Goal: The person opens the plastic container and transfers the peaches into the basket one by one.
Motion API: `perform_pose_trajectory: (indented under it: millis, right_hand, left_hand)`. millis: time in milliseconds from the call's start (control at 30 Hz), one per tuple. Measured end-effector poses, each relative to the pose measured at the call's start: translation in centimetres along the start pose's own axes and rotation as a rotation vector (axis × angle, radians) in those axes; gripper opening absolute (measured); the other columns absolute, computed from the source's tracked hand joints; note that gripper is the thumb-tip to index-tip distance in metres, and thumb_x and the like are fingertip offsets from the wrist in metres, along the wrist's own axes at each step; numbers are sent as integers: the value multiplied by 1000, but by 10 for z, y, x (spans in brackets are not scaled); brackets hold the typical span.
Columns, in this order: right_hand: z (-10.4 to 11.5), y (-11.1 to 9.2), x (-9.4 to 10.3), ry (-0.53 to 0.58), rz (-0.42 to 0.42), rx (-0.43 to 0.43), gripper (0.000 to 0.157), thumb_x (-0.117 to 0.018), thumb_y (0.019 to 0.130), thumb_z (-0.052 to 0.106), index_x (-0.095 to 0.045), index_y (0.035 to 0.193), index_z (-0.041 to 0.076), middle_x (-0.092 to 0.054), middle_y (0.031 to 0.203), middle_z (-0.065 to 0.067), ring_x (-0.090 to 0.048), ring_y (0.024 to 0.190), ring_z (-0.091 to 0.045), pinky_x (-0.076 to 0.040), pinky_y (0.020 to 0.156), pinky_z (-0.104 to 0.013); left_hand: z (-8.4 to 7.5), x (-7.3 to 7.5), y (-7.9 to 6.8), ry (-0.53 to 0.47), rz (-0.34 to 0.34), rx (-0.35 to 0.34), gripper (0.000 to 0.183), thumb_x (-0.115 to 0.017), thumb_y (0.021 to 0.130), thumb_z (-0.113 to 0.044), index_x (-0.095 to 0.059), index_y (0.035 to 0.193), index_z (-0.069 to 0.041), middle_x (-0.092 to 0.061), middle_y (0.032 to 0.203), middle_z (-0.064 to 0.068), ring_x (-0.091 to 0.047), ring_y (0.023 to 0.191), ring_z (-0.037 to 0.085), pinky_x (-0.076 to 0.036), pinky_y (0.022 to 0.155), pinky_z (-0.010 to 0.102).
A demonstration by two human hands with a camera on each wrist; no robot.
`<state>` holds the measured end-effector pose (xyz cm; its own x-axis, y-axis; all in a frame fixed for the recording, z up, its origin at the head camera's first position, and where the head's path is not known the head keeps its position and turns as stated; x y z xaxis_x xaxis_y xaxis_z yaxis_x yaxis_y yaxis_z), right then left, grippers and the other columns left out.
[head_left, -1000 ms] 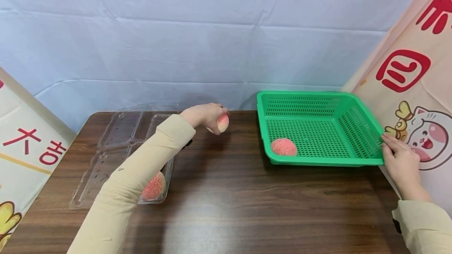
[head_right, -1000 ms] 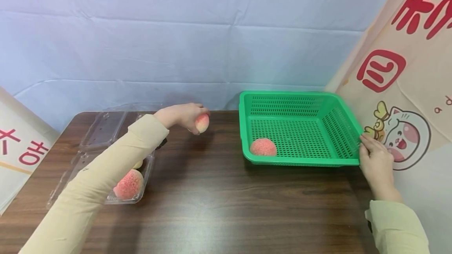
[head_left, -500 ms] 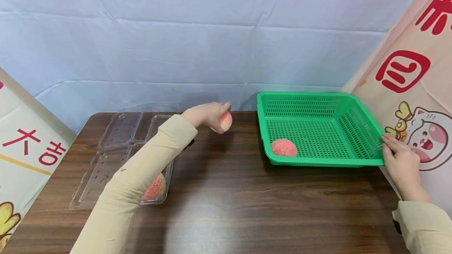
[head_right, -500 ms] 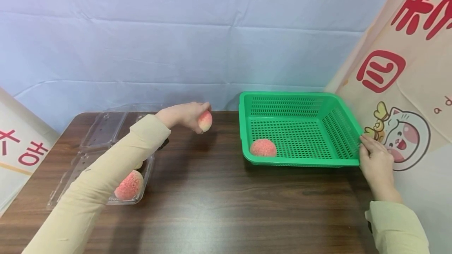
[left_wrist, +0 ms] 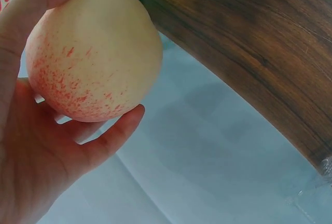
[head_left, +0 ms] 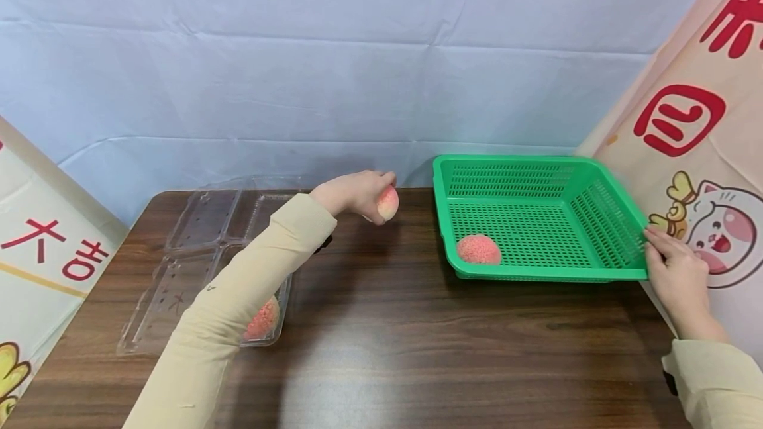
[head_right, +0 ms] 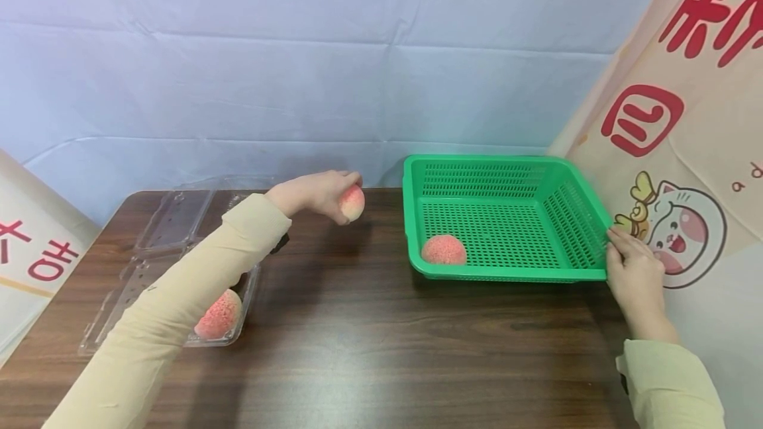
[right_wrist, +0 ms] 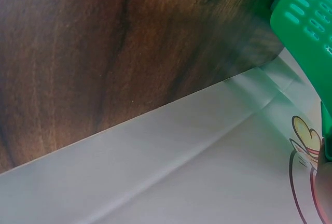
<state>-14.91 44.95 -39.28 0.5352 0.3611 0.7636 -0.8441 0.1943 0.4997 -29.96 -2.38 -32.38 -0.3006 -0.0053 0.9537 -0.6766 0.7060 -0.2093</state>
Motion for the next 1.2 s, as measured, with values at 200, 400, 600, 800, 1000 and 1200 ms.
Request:
perform_pose_trajectory:
  millis: [200,400,600,800,1000,1200]
  right_hand:
    - [0,0,0,0,-6,2,35,-40,93,11,-55,118,-8,-50,125,-22,-34,129,-13,-25,101,-49]
    - [0,1,0,4,-5,2,35,-40,93,11,-55,118,-8,-50,125,-22,-33,129,-10,-25,101,-48]
    - [0,1,0,5,0,0,36,-39,93,11,-55,118,-8,-50,125,-23,-34,129,-14,-25,101,-49]
    - [0,1,0,5,-3,3,35,-40,93,11,-56,118,-8,-51,125,-23,-34,129,-10,-26,101,-49]
    - [0,1,0,9,-1,3,36,-39,93,11,-55,118,-8,-50,125,-22,-35,129,-19,-25,101,-49]
    - [-1,0,-1,11,-20,15,35,-40,92,11,-56,117,-8,-50,125,-22,-33,128,-4,-26,100,-49]
  left_hand:
    - [-2,0,1,-10,-33,-1,60,-70,68,-25,-42,119,-10,-50,105,3,-52,87,18,-44,75,29]
    - [-4,0,4,2,-61,-11,59,-70,68,-25,-42,118,-10,-49,105,3,-51,87,18,-44,74,30]
    - [-6,1,6,22,-76,-16,58,-70,68,-27,-42,117,-10,-49,105,3,-51,87,18,-44,75,29]
    - [-10,3,7,27,-75,-14,61,-69,69,-28,-42,121,-9,-49,110,4,-51,91,20,-44,78,31]
    - [-13,4,8,43,-73,-12,61,-68,70,-29,-42,121,-9,-49,110,4,-50,92,19,-44,79,31]
    - [-15,5,9,53,-79,-19,65,-68,70,-30,-41,125,-7,-49,112,5,-49,94,20,-43,80,31]
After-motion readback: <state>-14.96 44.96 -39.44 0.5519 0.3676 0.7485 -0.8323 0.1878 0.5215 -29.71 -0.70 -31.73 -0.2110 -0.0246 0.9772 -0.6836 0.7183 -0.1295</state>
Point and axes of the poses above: each hand's wrist, its own y-axis towards the middle knuckle, its own x-axis out of the back of the hand, z = x × y, the point moved 1 cm from there along y, towards the middle knuckle
